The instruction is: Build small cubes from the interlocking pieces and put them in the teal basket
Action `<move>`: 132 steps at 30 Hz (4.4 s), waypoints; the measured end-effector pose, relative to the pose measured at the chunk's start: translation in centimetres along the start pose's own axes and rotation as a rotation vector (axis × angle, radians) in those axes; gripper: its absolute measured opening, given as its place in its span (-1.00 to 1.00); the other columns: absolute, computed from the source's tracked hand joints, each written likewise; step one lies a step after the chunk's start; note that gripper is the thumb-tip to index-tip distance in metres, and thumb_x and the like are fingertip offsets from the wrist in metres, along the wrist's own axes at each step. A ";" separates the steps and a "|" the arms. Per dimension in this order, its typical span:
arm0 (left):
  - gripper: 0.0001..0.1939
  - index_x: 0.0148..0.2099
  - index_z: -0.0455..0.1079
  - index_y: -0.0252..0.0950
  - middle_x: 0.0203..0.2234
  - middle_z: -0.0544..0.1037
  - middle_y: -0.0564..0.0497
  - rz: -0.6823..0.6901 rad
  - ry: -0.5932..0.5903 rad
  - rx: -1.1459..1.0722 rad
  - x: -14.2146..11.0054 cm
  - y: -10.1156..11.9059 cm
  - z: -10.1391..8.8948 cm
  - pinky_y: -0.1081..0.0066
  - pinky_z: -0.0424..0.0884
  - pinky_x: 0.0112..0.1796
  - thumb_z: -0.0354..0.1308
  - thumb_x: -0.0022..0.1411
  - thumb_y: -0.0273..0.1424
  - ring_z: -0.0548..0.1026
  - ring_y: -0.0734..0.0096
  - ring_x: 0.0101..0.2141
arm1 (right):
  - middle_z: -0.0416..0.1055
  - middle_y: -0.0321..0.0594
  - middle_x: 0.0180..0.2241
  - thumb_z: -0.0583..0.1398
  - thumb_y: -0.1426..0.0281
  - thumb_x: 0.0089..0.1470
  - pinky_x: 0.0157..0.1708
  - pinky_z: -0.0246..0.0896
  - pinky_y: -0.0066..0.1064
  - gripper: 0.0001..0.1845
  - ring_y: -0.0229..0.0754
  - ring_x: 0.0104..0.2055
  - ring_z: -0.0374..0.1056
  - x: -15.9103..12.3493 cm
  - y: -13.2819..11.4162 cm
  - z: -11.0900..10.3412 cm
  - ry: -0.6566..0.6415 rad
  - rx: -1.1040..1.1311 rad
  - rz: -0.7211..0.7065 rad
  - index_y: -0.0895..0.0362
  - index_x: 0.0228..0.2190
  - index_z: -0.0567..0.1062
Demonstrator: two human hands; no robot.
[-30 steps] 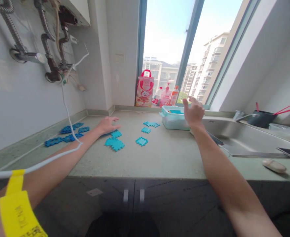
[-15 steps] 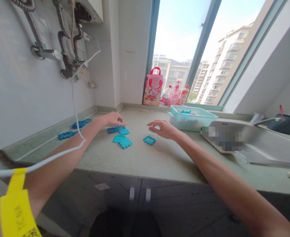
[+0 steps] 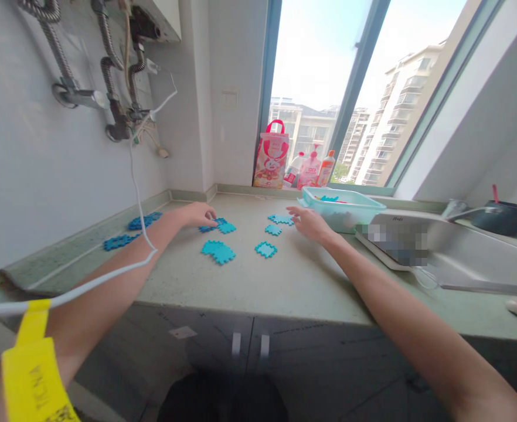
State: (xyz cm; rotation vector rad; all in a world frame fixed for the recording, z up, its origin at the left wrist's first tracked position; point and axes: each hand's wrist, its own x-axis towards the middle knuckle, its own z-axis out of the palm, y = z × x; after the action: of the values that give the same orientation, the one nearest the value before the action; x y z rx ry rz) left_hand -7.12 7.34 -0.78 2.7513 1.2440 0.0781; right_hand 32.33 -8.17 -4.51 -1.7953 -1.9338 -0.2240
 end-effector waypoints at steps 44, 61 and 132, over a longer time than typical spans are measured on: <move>-0.70 -0.08 0.69 -0.21 -0.21 0.70 -0.07 0.517 0.351 -0.432 0.7 5.7 3.7 0.33 0.47 -0.13 0.27 0.31 -0.14 0.61 0.28 -0.21 | 0.66 -0.20 -0.22 0.29 0.41 0.23 -0.09 0.37 -0.35 -0.87 -0.17 -0.23 0.54 -0.5 -5.2 1.8 -0.002 0.509 -0.261 0.09 -0.20 0.66; -0.65 -0.07 0.66 -0.08 -0.24 0.65 -0.05 0.681 0.260 0.318 -0.9 7.1 1.2 0.35 0.40 -0.09 0.09 0.35 -0.53 0.58 0.30 -0.24 | 0.63 -0.20 -0.16 0.14 0.54 0.33 -0.25 0.18 -0.44 -0.67 -0.17 -0.21 0.51 -1.3 -6.5 -0.6 -0.092 -0.112 -0.518 -0.01 -0.10 0.66; -0.61 -0.14 0.54 -0.26 -0.40 0.68 0.02 0.221 0.160 -0.417 0.1 6.9 3.2 0.41 0.32 -0.32 0.28 0.16 -0.05 0.54 0.33 -0.39 | 0.64 -0.16 -0.02 0.17 0.51 0.31 0.03 0.42 -0.30 -0.61 -0.14 -0.11 0.60 -1.1 -7.4 2.2 -0.168 0.460 -0.276 0.07 0.11 0.58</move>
State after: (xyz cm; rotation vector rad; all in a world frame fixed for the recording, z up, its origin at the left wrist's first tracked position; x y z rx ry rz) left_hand -1.64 2.65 -3.03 2.5334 0.8289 0.5240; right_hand 24.59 -9.10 -5.40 -1.2829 -2.1317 0.2712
